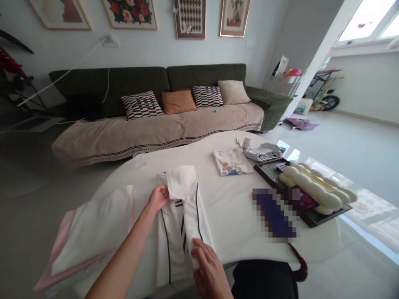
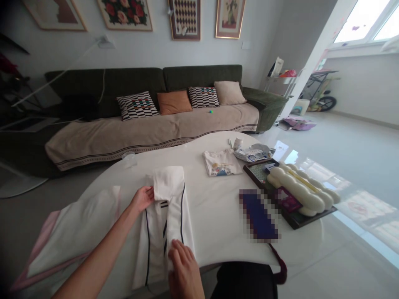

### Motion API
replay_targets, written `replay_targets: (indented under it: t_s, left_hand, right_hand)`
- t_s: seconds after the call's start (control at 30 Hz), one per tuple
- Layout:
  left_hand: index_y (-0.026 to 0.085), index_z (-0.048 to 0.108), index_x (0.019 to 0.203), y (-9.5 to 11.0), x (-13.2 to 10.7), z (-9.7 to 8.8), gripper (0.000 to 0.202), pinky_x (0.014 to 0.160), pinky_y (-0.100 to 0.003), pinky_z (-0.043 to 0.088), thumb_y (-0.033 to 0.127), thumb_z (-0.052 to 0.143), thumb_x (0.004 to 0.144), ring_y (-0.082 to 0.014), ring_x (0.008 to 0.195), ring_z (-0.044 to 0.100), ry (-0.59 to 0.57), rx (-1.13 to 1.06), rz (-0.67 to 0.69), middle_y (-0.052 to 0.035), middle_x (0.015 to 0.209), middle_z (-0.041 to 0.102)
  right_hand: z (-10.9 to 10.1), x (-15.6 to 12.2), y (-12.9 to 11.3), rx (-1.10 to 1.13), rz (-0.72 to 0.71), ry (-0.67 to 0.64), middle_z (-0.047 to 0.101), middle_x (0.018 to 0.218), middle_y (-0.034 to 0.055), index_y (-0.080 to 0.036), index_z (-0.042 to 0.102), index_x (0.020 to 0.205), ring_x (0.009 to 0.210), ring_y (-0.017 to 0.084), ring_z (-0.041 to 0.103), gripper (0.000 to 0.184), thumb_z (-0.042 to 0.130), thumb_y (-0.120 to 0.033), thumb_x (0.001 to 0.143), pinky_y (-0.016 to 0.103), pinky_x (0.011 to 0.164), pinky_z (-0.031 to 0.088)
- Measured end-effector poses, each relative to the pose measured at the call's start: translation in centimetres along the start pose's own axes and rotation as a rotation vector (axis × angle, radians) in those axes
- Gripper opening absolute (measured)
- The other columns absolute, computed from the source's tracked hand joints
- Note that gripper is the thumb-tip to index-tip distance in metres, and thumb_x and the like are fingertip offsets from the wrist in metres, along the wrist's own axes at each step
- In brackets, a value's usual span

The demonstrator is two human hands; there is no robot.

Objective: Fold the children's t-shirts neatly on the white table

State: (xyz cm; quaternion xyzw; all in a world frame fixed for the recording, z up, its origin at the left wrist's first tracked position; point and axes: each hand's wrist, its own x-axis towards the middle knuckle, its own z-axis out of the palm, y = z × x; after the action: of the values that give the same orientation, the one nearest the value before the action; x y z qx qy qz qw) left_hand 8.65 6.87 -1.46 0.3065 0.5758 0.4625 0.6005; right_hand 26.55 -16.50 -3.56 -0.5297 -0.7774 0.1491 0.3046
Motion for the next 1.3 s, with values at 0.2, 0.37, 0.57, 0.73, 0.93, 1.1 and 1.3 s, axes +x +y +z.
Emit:
replay_targets:
  t_s: [0.2,0.37,0.57,0.73,0.93,1.1,1.3]
  left_hand:
    - [0.026,0.048,0.114,-1.2,1.1,-2.0,0.042,0.062,-0.023,0.049,0.023,0.057,0.074,-0.011,0.066,0.062,-0.111,0.153,0.055,0.0002,0.08,0.064]
    - [0.018,0.052,0.117,-0.5,2.9,-0.5,0.054,0.077,-0.024,0.047,0.014,0.063,0.064,-0.0166,0.091,0.059,-0.19,0.417,0.197,-0.0056,0.104,0.063]
    - [0.016,0.047,0.121,-0.1,3.7,-1.6,0.064,0.093,-0.031,0.039,0.01,0.064,0.059,-0.0218,0.11,0.049,-0.112,0.657,0.317,-0.0087,0.119,0.054]
    - [0.019,0.049,0.117,0.6,3.3,-0.6,0.054,0.104,-0.042,0.022,0.014,0.061,0.064,-0.0296,0.127,0.027,0.02,0.848,0.452,-0.0109,0.138,0.031]
    - [0.02,0.047,0.123,-1.2,1.8,3.5,0.044,0.104,-0.047,0.019,0.027,0.048,0.079,-0.0295,0.131,0.016,-0.14,1.372,0.752,-0.0101,0.141,0.028]
    - [0.033,0.04,0.129,-3.5,2.5,4.1,0.055,0.095,-0.067,0.009,0.052,0.047,0.078,-0.0406,0.13,0.006,-0.162,1.444,0.636,-0.0056,0.145,0.021]
    - [0.038,0.025,0.135,-4.3,3.8,4.2,0.076,0.091,-0.071,0.0,0.068,0.046,0.068,-0.0459,0.128,-0.001,-0.054,1.447,0.567,-0.004,0.147,0.012]
  right_hand:
    - [3.8,-1.3,0.3,-0.207,-0.029,-0.132,0.039,0.134,0.004,-0.02,0.036,0.133,0.123,0.023,0.036,0.072,0.037,-0.002,0.063,0.041,0.097,0.036]
    - [3.3,-1.5,-0.1,-0.265,0.028,-0.188,0.032,0.137,0.0033,-0.025,0.036,0.133,0.125,0.026,0.032,0.069,0.039,-0.003,0.068,0.047,0.095,0.037]
    - [2.2,-1.9,-0.3,-0.228,-0.008,-0.23,0.03,0.139,0.0065,-0.026,0.043,0.128,0.126,0.028,0.028,0.051,0.049,-0.02,0.077,0.044,0.095,0.038]
    - [0.5,0.2,0.0,-0.252,0.029,-0.154,0.025,0.142,0.0061,-0.023,0.04,0.13,0.129,0.022,0.025,0.044,0.04,-0.024,0.086,0.037,0.098,0.036]
    - [1.7,6.1,1.7,-0.334,0.12,-0.14,0.015,0.144,0.0086,-0.015,0.027,0.137,0.132,0.023,0.011,0.053,0.037,-0.022,0.085,0.043,0.103,0.026]
    - [2.4,6.6,4.5,-0.314,0.131,-0.247,0.016,0.144,0.0074,-0.02,0.016,0.139,0.132,0.024,0.013,0.064,0.037,-0.046,0.085,0.049,0.103,0.019]
    - [1.8,6.0,5.3,-0.298,0.127,-0.249,0.013,0.145,0.0055,-0.025,0.011,0.139,0.132,0.025,0.013,0.064,0.032,-0.052,0.085,0.055,0.102,0.015]
